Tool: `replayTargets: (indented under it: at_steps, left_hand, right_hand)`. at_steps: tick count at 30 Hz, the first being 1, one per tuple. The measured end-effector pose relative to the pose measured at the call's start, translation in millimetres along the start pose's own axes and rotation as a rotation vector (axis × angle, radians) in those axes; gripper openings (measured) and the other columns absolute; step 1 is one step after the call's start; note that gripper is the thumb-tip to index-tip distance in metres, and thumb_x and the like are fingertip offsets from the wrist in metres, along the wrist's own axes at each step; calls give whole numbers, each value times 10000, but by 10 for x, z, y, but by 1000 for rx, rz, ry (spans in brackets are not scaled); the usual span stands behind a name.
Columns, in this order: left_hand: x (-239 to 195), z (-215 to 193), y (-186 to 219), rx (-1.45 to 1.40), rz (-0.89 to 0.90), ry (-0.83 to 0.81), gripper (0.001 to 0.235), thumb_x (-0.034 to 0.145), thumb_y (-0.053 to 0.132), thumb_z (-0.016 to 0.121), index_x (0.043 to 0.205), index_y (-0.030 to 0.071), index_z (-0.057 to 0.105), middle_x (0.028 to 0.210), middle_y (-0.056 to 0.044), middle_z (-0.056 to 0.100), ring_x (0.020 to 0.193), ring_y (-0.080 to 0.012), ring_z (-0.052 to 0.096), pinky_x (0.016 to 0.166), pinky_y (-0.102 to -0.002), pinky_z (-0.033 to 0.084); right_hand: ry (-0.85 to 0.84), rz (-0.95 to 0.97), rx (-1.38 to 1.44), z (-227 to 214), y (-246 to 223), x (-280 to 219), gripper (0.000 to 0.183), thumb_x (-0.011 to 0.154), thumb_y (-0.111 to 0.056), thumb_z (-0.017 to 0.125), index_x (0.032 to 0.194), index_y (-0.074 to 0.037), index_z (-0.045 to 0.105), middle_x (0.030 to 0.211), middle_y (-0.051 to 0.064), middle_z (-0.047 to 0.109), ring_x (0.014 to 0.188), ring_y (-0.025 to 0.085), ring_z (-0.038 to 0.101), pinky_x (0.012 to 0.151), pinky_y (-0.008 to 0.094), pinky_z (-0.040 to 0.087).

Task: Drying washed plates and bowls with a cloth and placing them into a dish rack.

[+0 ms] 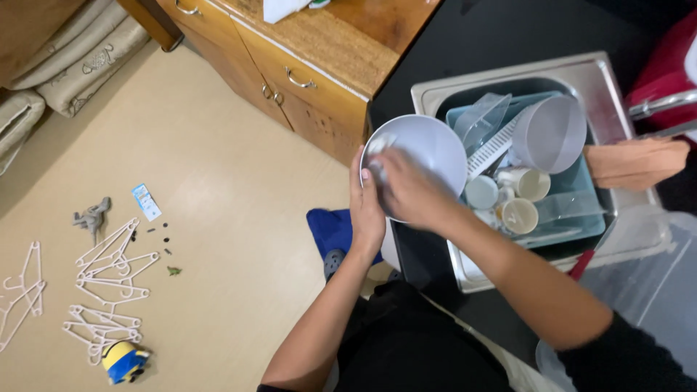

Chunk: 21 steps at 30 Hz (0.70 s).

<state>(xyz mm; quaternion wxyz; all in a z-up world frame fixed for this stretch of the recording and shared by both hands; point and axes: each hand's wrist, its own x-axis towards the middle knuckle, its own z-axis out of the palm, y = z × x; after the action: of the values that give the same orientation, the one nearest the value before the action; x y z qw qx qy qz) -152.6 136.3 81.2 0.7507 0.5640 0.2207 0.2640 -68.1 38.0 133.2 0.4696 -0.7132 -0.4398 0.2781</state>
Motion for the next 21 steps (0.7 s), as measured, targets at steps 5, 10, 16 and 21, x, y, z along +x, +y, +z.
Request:
replayTargets:
  at_steps: [5, 10, 16, 21]
  left_hand:
    - [43, -87, 27, 63, 42, -2, 546, 1124, 373, 400, 1554, 36, 410, 1554, -169, 482, 1441, -267, 452, 1202, -360, 332]
    - [59, -94, 133, 6, -14, 2, 548, 1101, 361, 408, 1555, 54, 399, 1543, -156, 482, 1395, -254, 479, 1171, -357, 360]
    - [162, -217, -125, 19, -2, 22, 504, 1118, 350, 422, 1505, 34, 481, 1516, -173, 537, 1395, -241, 495, 1173, -344, 364]
    - [121, -183, -211, -111, -6, -5, 511, 1140, 347, 438, 1529, 19, 483, 1553, -212, 521, 1399, -288, 504, 1180, -369, 376]
  right_hand:
    - [113, 255, -1093, -110, 78, 29, 303, 876, -47, 619, 1177, -12, 617, 1183, 170, 674, 1202, 363, 604, 1041, 441, 488]
    - [-152, 248, -524, 120, -123, 152, 291, 882, -148, 623, 1138, -23, 682, 1102, 168, 685, 1073, 347, 658, 939, 433, 517]
    - [180, 287, -1096, 169, 10, 148, 289, 926, -132, 581, 1170, -33, 701, 1172, 188, 702, 1087, 363, 668, 920, 443, 543]
    - [-200, 524, -405, 356, 88, 156, 262, 997, -194, 594, 1186, -47, 703, 1136, 163, 755, 1046, 287, 715, 915, 347, 540]
